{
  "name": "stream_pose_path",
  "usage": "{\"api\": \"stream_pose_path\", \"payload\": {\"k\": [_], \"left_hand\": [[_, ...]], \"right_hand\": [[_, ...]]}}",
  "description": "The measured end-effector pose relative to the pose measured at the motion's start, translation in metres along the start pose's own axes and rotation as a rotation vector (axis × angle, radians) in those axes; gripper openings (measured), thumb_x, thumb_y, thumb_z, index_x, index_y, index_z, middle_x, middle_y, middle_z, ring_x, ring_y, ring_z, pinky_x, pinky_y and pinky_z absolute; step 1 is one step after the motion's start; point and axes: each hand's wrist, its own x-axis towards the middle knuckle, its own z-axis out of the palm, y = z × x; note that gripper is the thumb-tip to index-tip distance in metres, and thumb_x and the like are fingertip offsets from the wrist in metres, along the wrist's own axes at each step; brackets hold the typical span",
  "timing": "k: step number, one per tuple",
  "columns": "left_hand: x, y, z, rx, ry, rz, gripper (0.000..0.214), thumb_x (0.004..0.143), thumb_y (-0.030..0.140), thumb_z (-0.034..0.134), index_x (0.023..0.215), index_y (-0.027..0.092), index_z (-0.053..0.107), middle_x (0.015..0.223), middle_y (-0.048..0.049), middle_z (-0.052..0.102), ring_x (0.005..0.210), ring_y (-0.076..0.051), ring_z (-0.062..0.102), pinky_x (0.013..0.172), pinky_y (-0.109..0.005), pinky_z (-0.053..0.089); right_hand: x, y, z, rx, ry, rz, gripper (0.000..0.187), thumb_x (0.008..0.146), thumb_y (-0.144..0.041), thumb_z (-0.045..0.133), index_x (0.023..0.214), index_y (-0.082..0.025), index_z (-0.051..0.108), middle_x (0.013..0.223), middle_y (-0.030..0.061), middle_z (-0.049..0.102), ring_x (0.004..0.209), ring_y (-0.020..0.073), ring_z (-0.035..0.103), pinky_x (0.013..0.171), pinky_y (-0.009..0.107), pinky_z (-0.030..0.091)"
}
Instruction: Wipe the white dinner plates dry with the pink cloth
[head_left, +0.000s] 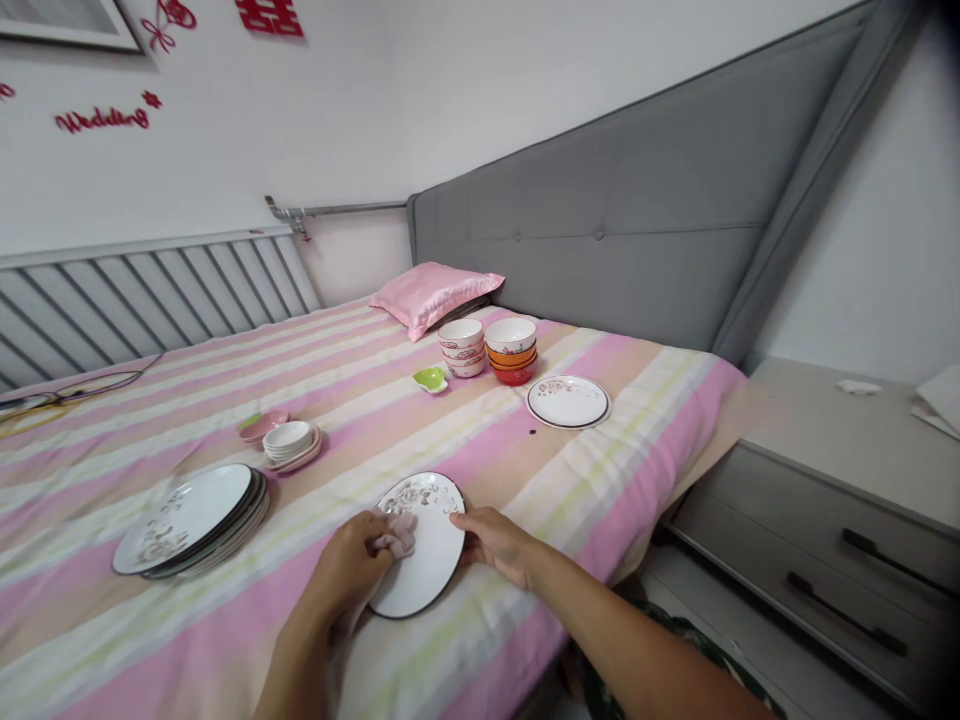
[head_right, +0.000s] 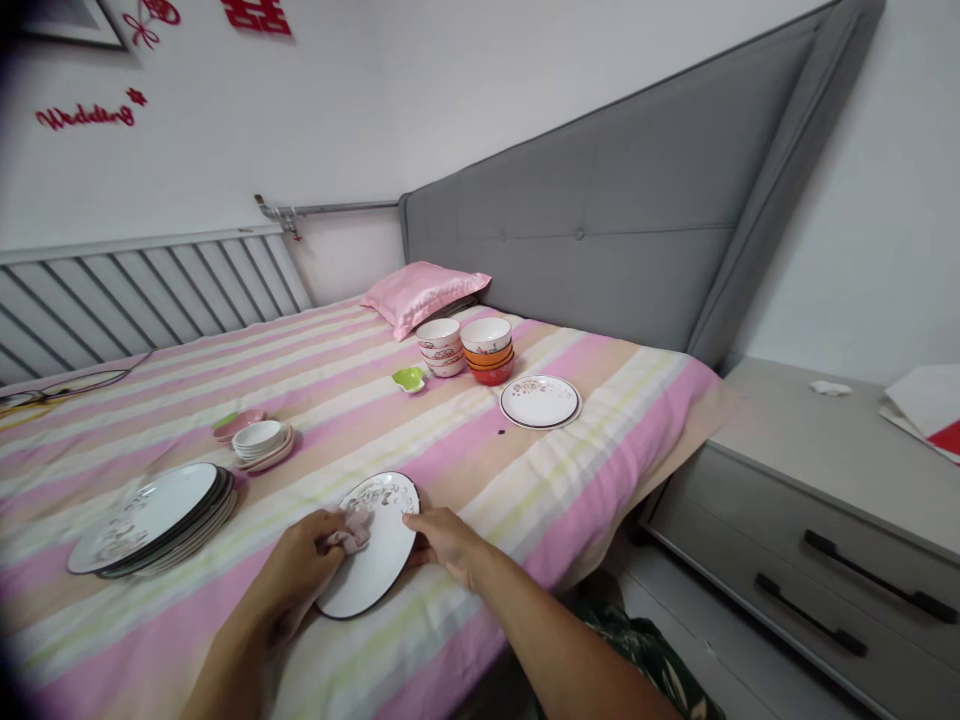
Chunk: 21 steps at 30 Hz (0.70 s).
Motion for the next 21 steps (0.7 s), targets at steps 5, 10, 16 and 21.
{"api": "stream_pose_path", "payload": {"k": [5, 10, 16, 21], "left_hand": [[0.006, -0.011, 0.003, 0.198, 0.132, 0.084, 0.021, 0.069, 0.015, 0.047, 0.077, 0.018, 0.066, 0.083, -0.0068, 0.063, 0.085, -0.024, 0.058, 0.074, -0.034, 0.045], [0.011, -0.019, 0.013, 0.19, 0.282, 0.183, 0.026, 0.074, 0.017, 0.047, 0.088, 0.019, 0.07, 0.098, -0.0096, 0.065, 0.099, -0.027, 0.056, 0.088, -0.04, 0.045], [0.014, -0.016, 0.023, 0.196, 0.393, 0.214, 0.035, 0.08, 0.017, 0.043, 0.107, 0.017, 0.065, 0.115, -0.012, 0.058, 0.109, -0.028, 0.051, 0.094, -0.043, 0.043], [0.016, -0.008, 0.029, 0.163, 0.421, 0.263, 0.038, 0.085, 0.02, 0.04, 0.117, 0.02, 0.06, 0.126, -0.0116, 0.051, 0.119, -0.026, 0.046, 0.1, -0.043, 0.04]], "right_hand": [[0.0, 0.001, -0.002, -0.018, -0.032, -0.021, 0.041, 0.063, -0.043, 0.072, 0.086, -0.01, 0.067, 0.088, 0.0111, 0.068, 0.085, 0.022, 0.062, 0.08, 0.039, 0.048], [-0.001, 0.002, -0.003, -0.042, -0.06, -0.034, 0.046, 0.061, -0.046, 0.074, 0.087, -0.009, 0.068, 0.087, 0.011, 0.069, 0.087, 0.0235, 0.063, 0.085, 0.042, 0.047], [-0.004, 0.001, -0.002, -0.085, -0.078, -0.039, 0.052, 0.058, -0.051, 0.075, 0.088, -0.01, 0.069, 0.083, 0.0087, 0.069, 0.083, 0.0219, 0.063, 0.085, 0.041, 0.047], [-0.002, 0.004, -0.002, -0.093, -0.121, -0.061, 0.052, 0.058, -0.05, 0.076, 0.09, -0.01, 0.069, 0.081, 0.0081, 0.069, 0.082, 0.0222, 0.063, 0.084, 0.043, 0.047]]}}
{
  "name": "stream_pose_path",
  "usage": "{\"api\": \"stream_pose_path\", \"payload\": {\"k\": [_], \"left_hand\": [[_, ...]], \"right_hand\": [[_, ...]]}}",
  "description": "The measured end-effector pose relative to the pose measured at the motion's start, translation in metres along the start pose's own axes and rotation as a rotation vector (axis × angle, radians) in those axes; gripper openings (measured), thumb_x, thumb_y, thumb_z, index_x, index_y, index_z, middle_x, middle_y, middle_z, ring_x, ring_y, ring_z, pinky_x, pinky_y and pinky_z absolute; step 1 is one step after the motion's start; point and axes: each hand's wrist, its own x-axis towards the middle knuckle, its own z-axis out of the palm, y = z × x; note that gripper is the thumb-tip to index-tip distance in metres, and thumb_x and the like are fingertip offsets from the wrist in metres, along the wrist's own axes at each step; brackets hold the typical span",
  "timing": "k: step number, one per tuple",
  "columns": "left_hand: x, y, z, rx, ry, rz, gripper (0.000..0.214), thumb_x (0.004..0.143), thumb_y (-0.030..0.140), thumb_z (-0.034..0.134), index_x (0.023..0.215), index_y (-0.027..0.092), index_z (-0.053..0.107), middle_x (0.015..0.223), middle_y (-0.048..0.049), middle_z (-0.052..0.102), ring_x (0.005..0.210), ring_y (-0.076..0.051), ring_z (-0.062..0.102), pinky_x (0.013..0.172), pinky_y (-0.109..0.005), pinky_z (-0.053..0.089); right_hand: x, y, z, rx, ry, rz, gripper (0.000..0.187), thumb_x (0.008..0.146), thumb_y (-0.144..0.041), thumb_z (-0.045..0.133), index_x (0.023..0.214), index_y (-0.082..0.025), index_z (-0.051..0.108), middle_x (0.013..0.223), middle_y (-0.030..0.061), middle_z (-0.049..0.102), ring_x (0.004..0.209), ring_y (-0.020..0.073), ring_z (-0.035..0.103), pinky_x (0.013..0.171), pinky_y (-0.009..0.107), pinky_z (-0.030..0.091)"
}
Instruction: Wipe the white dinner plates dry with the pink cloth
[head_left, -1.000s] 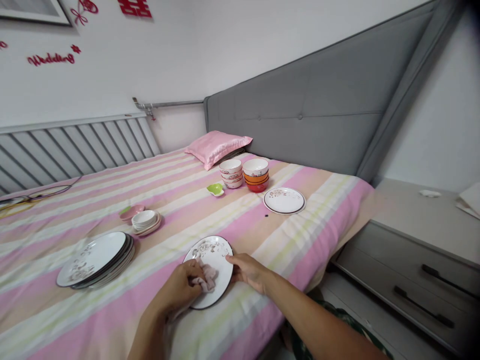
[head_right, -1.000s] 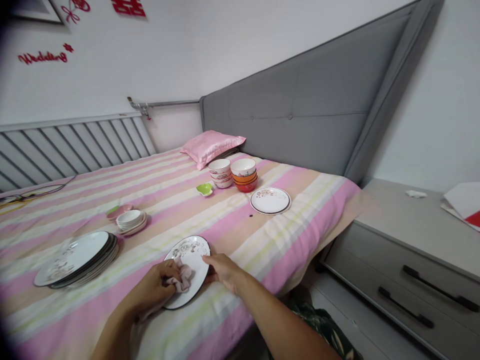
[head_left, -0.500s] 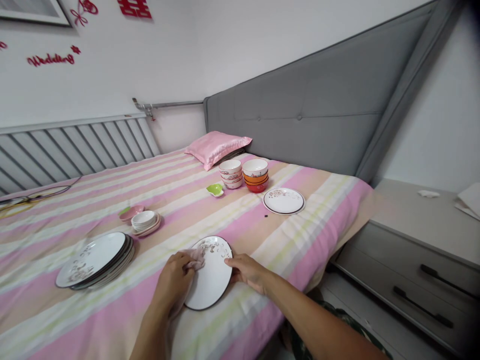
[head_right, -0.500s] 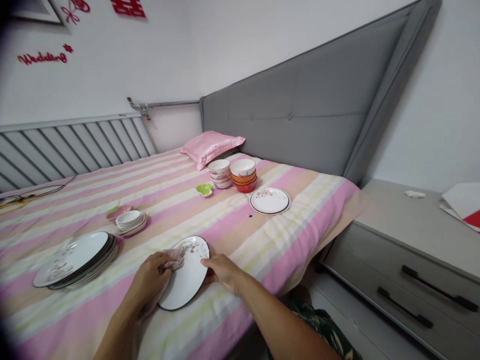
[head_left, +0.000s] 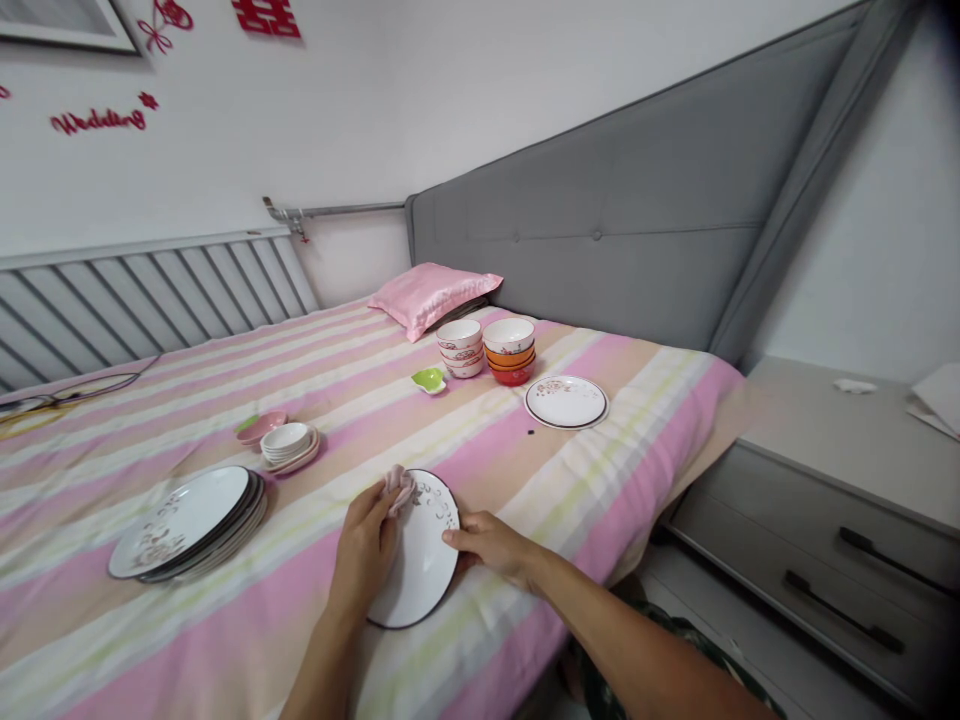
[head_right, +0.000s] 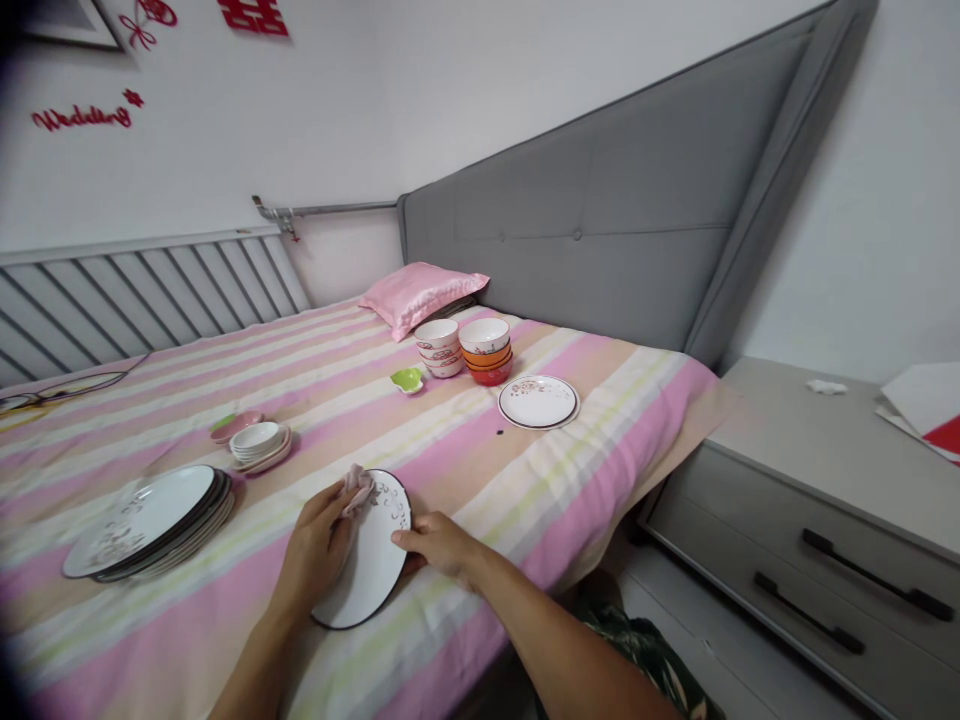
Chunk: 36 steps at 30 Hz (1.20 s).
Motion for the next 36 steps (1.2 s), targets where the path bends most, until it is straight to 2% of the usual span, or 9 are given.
{"api": "stream_pose_path", "payload": {"k": [6, 9, 16, 24, 30, 36], "left_hand": [[-0.001, 0.009, 0.007, -0.091, -0.136, 0.091, 0.042, 0.091, 0.024, 0.037, 0.132, 0.021, 0.047, 0.144, -0.0091, 0.036, 0.135, -0.025, 0.028, 0.108, -0.044, 0.031], [-0.001, 0.012, 0.007, -0.127, -0.2, 0.124, 0.042, 0.092, 0.023, 0.037, 0.133, 0.023, 0.045, 0.145, -0.0079, 0.034, 0.135, -0.025, 0.027, 0.108, -0.045, 0.03], [-0.001, 0.022, -0.001, -0.174, -0.355, 0.148, 0.04, 0.092, 0.025, 0.038, 0.129, 0.023, 0.051, 0.142, -0.0088, 0.04, 0.133, -0.023, 0.033, 0.107, -0.042, 0.032], [-0.001, 0.026, -0.005, -0.33, -0.413, 0.13, 0.035, 0.087, 0.025, 0.046, 0.119, 0.025, 0.06, 0.131, -0.008, 0.053, 0.126, -0.026, 0.042, 0.102, -0.042, 0.039], [-0.001, 0.032, -0.009, -0.392, -0.488, 0.038, 0.041, 0.077, 0.012, 0.051, 0.112, 0.027, 0.065, 0.126, -0.0053, 0.058, 0.122, -0.025, 0.047, 0.101, -0.041, 0.04], [0.002, 0.043, -0.018, -0.485, -0.545, 0.039, 0.047, 0.066, 0.002, 0.046, 0.098, 0.025, 0.071, 0.115, -0.002, 0.065, 0.117, -0.022, 0.052, 0.102, -0.036, 0.037]], "right_hand": [[0.002, 0.003, -0.003, 0.015, -0.017, -0.011, 0.049, 0.059, -0.049, 0.076, 0.088, -0.01, 0.068, 0.081, 0.0076, 0.068, 0.08, 0.0212, 0.063, 0.084, 0.042, 0.046], [0.003, 0.004, -0.003, 0.023, -0.018, -0.008, 0.048, 0.059, -0.049, 0.076, 0.087, -0.011, 0.068, 0.081, 0.0059, 0.067, 0.076, 0.0189, 0.063, 0.083, 0.042, 0.046], [0.001, 0.001, -0.002, 0.012, -0.022, -0.008, 0.05, 0.059, -0.05, 0.075, 0.09, -0.011, 0.068, 0.082, 0.0057, 0.066, 0.077, 0.0176, 0.062, 0.084, 0.04, 0.046], [0.003, 0.004, -0.004, -0.008, -0.014, 0.005, 0.05, 0.061, -0.053, 0.073, 0.089, -0.012, 0.068, 0.084, 0.0061, 0.066, 0.078, 0.017, 0.062, 0.084, 0.039, 0.046], [0.002, 0.001, -0.002, -0.02, 0.023, 0.017, 0.054, 0.06, -0.056, 0.073, 0.089, -0.011, 0.068, 0.084, 0.0065, 0.066, 0.077, 0.0167, 0.061, 0.083, 0.038, 0.046], [0.0, -0.002, 0.001, -0.001, 0.027, 0.027, 0.053, 0.059, -0.058, 0.072, 0.084, -0.011, 0.068, 0.081, 0.0056, 0.066, 0.075, 0.0155, 0.061, 0.082, 0.035, 0.046]]}}
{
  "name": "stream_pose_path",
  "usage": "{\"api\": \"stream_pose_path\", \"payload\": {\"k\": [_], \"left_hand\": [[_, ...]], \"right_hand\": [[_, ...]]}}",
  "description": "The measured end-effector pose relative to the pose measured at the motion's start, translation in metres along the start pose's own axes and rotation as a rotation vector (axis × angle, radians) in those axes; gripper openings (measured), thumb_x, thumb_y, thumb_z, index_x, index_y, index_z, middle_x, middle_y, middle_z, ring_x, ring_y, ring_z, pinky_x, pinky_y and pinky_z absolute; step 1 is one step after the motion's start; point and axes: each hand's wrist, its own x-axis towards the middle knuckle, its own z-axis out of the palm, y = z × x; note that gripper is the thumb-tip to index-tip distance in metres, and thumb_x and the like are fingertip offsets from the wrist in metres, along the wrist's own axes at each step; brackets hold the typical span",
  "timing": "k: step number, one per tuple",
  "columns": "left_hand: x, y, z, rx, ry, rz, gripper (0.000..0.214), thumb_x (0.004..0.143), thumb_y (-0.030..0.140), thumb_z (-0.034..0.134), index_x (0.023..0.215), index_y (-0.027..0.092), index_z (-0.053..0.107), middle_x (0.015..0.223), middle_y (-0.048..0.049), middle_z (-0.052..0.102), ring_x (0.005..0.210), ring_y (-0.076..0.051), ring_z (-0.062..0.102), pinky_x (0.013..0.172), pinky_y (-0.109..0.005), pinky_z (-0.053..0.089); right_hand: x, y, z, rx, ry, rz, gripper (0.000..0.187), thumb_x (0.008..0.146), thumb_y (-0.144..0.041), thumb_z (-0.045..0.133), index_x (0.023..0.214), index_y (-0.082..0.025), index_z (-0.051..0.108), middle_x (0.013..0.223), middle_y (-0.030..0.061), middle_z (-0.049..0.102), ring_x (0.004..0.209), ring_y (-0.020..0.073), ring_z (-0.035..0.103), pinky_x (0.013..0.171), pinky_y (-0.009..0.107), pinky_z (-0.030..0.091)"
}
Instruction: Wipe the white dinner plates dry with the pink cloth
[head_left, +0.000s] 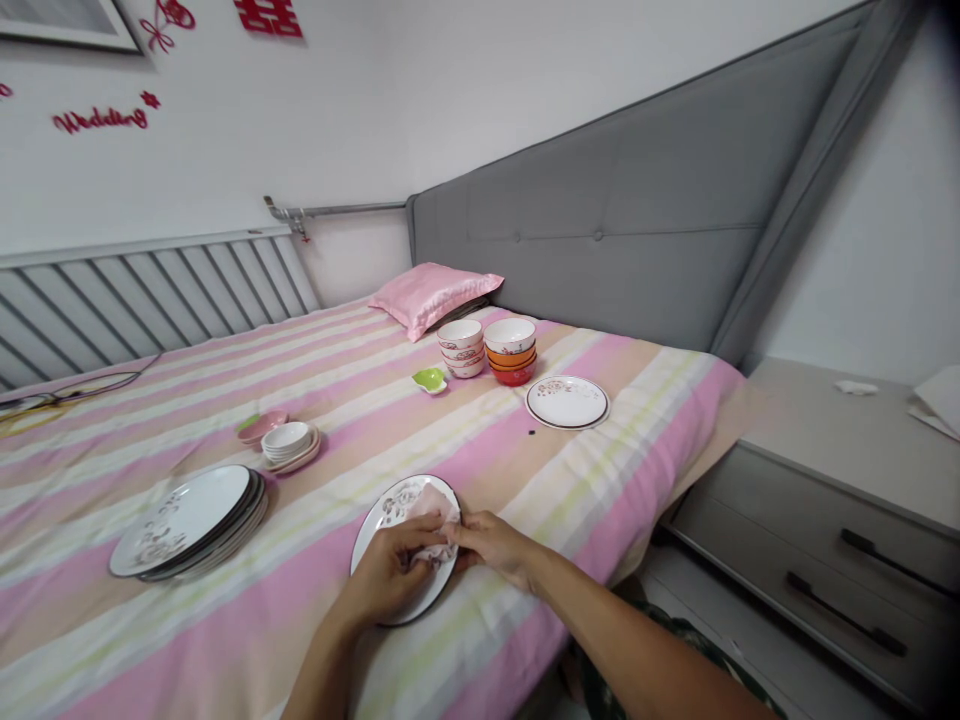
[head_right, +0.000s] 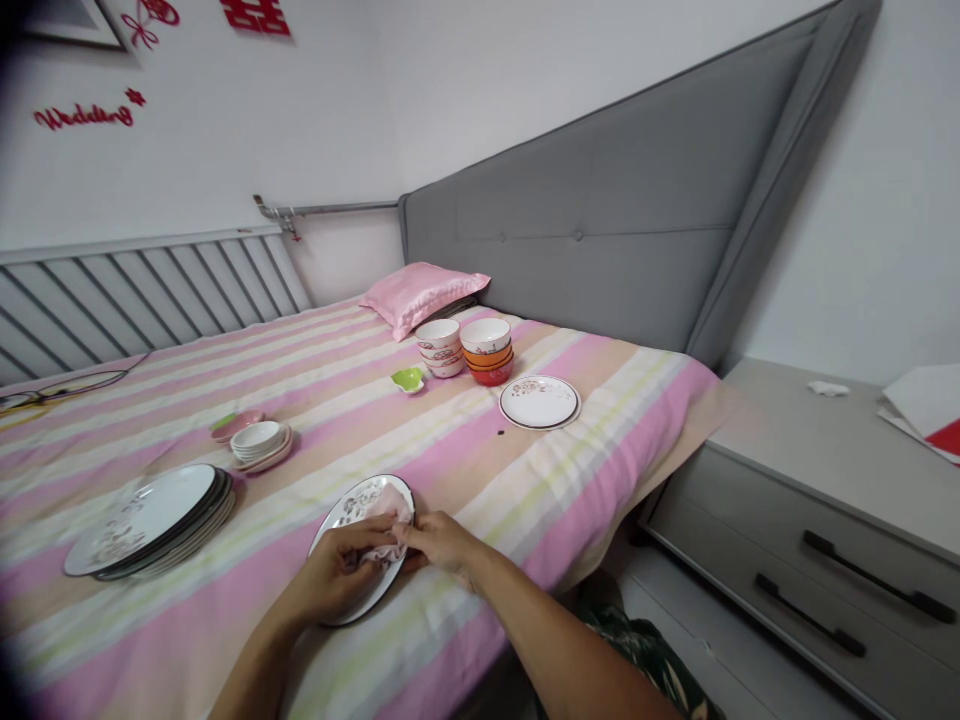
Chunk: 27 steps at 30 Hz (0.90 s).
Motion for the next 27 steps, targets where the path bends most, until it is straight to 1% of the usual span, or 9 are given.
{"api": "stream_pose_path", "payload": {"k": [3, 6, 8, 13, 17, 21, 24, 27], "left_hand": [[0.0, 0.006, -0.001, -0.044, -0.025, 0.022, 0.044, 0.064, 0.001, 0.043, 0.089, 0.022, 0.073, 0.102, -0.0011, 0.07, 0.106, -0.02, 0.058, 0.099, -0.032, 0.039], [0.0, 0.01, -0.001, -0.075, -0.045, -0.002, 0.038, 0.065, 0.003, 0.042, 0.084, 0.019, 0.073, 0.09, -0.0025, 0.072, 0.088, -0.019, 0.063, 0.085, -0.028, 0.046], [0.0, 0.013, -0.001, -0.08, -0.048, -0.019, 0.036, 0.066, 0.005, 0.043, 0.081, 0.017, 0.073, 0.085, -0.0034, 0.071, 0.081, -0.019, 0.063, 0.079, -0.027, 0.047], [0.0, 0.018, -0.003, -0.091, -0.071, 0.003, 0.035, 0.064, 0.005, 0.043, 0.079, 0.016, 0.073, 0.082, -0.004, 0.07, 0.08, -0.019, 0.061, 0.08, -0.027, 0.045], [0.0, 0.017, -0.004, -0.096, -0.064, 0.0, 0.032, 0.063, 0.006, 0.045, 0.076, 0.016, 0.073, 0.077, -0.0033, 0.07, 0.077, -0.019, 0.061, 0.078, -0.027, 0.046], [0.0, 0.016, -0.003, -0.089, -0.068, -0.016, 0.032, 0.064, 0.007, 0.045, 0.077, 0.015, 0.073, 0.077, -0.0036, 0.07, 0.078, -0.019, 0.06, 0.076, -0.025, 0.045], [-0.001, 0.015, -0.002, -0.098, -0.057, -0.002, 0.031, 0.065, 0.008, 0.045, 0.077, 0.015, 0.073, 0.078, -0.0041, 0.07, 0.076, -0.018, 0.06, 0.075, -0.026, 0.046], [-0.002, 0.011, -0.001, -0.095, -0.049, -0.002, 0.031, 0.065, 0.008, 0.046, 0.079, 0.015, 0.073, 0.079, -0.004, 0.071, 0.078, -0.019, 0.061, 0.078, -0.027, 0.046]], "right_hand": [[0.0, -0.001, 0.001, 0.006, 0.012, -0.011, 0.053, 0.061, -0.06, 0.069, 0.08, -0.011, 0.068, 0.076, 0.0046, 0.065, 0.072, 0.0147, 0.06, 0.078, 0.033, 0.047], [-0.001, -0.003, 0.002, 0.005, 0.015, -0.018, 0.054, 0.064, -0.062, 0.065, 0.079, -0.011, 0.067, 0.074, 0.0047, 0.064, 0.07, 0.0146, 0.059, 0.074, 0.031, 0.047], [-0.001, -0.004, 0.003, 0.011, 0.015, -0.013, 0.055, 0.065, -0.064, 0.064, 0.08, -0.011, 0.067, 0.075, 0.0052, 0.064, 0.07, 0.0147, 0.059, 0.073, 0.031, 0.047], [-0.001, -0.005, 0.003, 0.047, 0.023, -0.007, 0.057, 0.064, -0.067, 0.062, 0.078, -0.012, 0.066, 0.073, 0.004, 0.063, 0.068, 0.0141, 0.058, 0.071, 0.03, 0.047], [0.001, -0.003, 0.002, 0.07, 0.046, 0.0, 0.055, 0.066, -0.065, 0.062, 0.082, -0.012, 0.065, 0.072, 0.0036, 0.062, 0.066, 0.0131, 0.057, 0.069, 0.029, 0.047], [0.003, -0.002, 0.004, 0.07, 0.103, 0.022, 0.047, 0.07, -0.058, 0.061, 0.079, -0.012, 0.064, 0.072, 0.0037, 0.062, 0.064, 0.0126, 0.056, 0.068, 0.029, 0.047], [0.004, -0.003, 0.006, 0.054, 0.126, 0.017, 0.039, 0.073, -0.05, 0.059, 0.079, -0.012, 0.064, 0.072, 0.0039, 0.062, 0.064, 0.0129, 0.057, 0.067, 0.029, 0.048], [0.004, -0.002, 0.008, 0.026, 0.16, -0.007, 0.033, 0.075, -0.043, 0.055, 0.075, -0.011, 0.065, 0.069, 0.0039, 0.062, 0.062, 0.0131, 0.058, 0.063, 0.028, 0.048]]}}
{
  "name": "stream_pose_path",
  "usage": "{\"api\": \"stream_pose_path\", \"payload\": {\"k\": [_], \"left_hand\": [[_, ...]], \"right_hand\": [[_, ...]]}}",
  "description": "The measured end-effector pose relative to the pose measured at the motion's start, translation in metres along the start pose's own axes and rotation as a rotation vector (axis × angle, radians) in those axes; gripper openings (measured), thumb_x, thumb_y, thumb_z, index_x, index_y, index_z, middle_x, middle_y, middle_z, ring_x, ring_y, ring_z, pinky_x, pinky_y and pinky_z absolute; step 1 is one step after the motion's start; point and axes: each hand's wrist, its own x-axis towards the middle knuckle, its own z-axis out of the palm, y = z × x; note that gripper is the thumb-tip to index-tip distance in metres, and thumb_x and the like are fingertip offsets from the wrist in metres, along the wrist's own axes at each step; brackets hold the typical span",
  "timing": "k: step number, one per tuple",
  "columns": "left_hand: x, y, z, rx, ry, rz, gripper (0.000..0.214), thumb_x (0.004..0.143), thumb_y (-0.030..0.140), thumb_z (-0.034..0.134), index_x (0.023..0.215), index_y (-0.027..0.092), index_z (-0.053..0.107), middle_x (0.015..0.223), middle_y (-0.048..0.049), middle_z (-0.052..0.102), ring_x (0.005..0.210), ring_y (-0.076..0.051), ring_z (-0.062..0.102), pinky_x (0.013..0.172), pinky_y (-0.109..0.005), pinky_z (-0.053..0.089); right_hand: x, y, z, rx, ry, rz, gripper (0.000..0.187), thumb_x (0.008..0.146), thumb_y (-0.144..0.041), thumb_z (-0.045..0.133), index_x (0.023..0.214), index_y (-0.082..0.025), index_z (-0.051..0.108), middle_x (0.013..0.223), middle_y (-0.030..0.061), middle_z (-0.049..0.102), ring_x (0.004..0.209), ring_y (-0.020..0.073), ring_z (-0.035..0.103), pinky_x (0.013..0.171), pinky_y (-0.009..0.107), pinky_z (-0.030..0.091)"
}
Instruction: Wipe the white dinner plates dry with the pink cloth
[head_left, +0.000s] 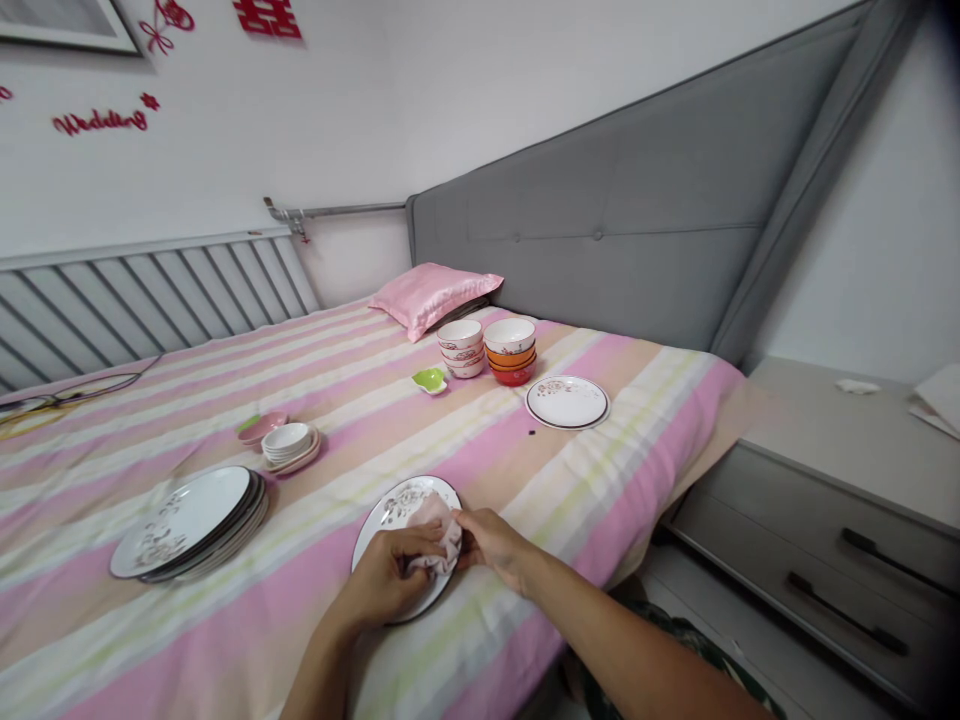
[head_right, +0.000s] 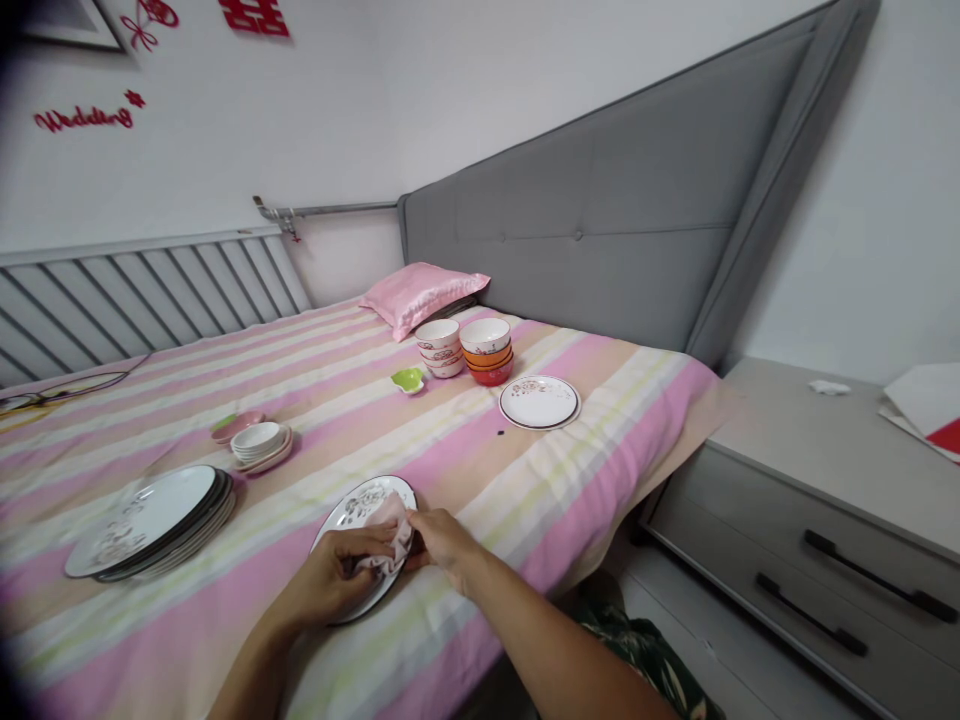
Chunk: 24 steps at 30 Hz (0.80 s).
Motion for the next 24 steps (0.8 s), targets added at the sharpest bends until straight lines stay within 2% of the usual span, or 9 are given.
{"api": "stream_pose_path", "payload": {"k": [4, 9, 15, 19, 24], "left_hand": [[-0.002, -0.01, -0.002, 0.015, 0.02, -0.055, 0.036, 0.064, 0.007, 0.048, 0.087, 0.018, 0.074, 0.087, -0.0033, 0.072, 0.095, -0.024, 0.061, 0.09, -0.033, 0.044], [-0.003, -0.021, -0.004, 0.047, 0.075, -0.085, 0.039, 0.065, 0.006, 0.049, 0.092, 0.021, 0.073, 0.111, -0.0047, 0.067, 0.119, -0.027, 0.05, 0.101, -0.039, 0.038], [0.0, -0.031, -0.002, 0.11, 0.184, -0.103, 0.039, 0.068, 0.009, 0.049, 0.097, 0.023, 0.071, 0.114, -0.0048, 0.066, 0.12, -0.026, 0.049, 0.1, -0.04, 0.04], [0.001, -0.033, -0.001, 0.151, 0.182, -0.093, 0.036, 0.075, 0.015, 0.049, 0.103, 0.023, 0.069, 0.117, -0.0055, 0.064, 0.119, -0.025, 0.05, 0.098, -0.038, 0.042], [0.001, -0.033, -0.002, 0.169, 0.162, -0.071, 0.035, 0.076, 0.02, 0.054, 0.108, 0.025, 0.068, 0.123, -0.0057, 0.06, 0.121, -0.026, 0.049, 0.1, -0.038, 0.041]], "right_hand": [[0.002, 0.003, 0.001, -0.022, 0.057, -0.04, 0.03, 0.075, -0.038, 0.051, 0.073, -0.011, 0.065, 0.067, 0.0045, 0.064, 0.061, 0.0136, 0.059, 0.062, 0.028, 0.049], [0.001, -0.002, -0.001, -0.056, 0.181, -0.085, 0.029, 0.072, -0.04, 0.053, 0.071, -0.013, 0.063, 0.065, 0.0042, 0.063, 0.06, 0.0142, 0.059, 0.057, 0.026, 0.049], [0.0, -0.013, -0.008, -0.088, 0.384, -0.124, 0.02, 0.068, -0.032, 0.053, 0.062, -0.014, 0.058, 0.06, 0.0021, 0.06, 0.052, 0.0104, 0.053, 0.045, 0.02, 0.044], [0.002, -0.017, -0.015, -0.095, 0.507, -0.144, 0.01, 0.063, -0.022, 0.052, 0.058, -0.014, 0.056, 0.055, 0.0007, 0.058, 0.048, 0.0085, 0.05, 0.04, 0.017, 0.039], [0.002, -0.023, -0.024, -0.113, 0.612, -0.201, 0.012, 0.061, -0.02, 0.05, 0.063, -0.013, 0.06, 0.055, 0.0002, 0.058, 0.043, 0.0075, 0.046, 0.039, 0.018, 0.037]]}}
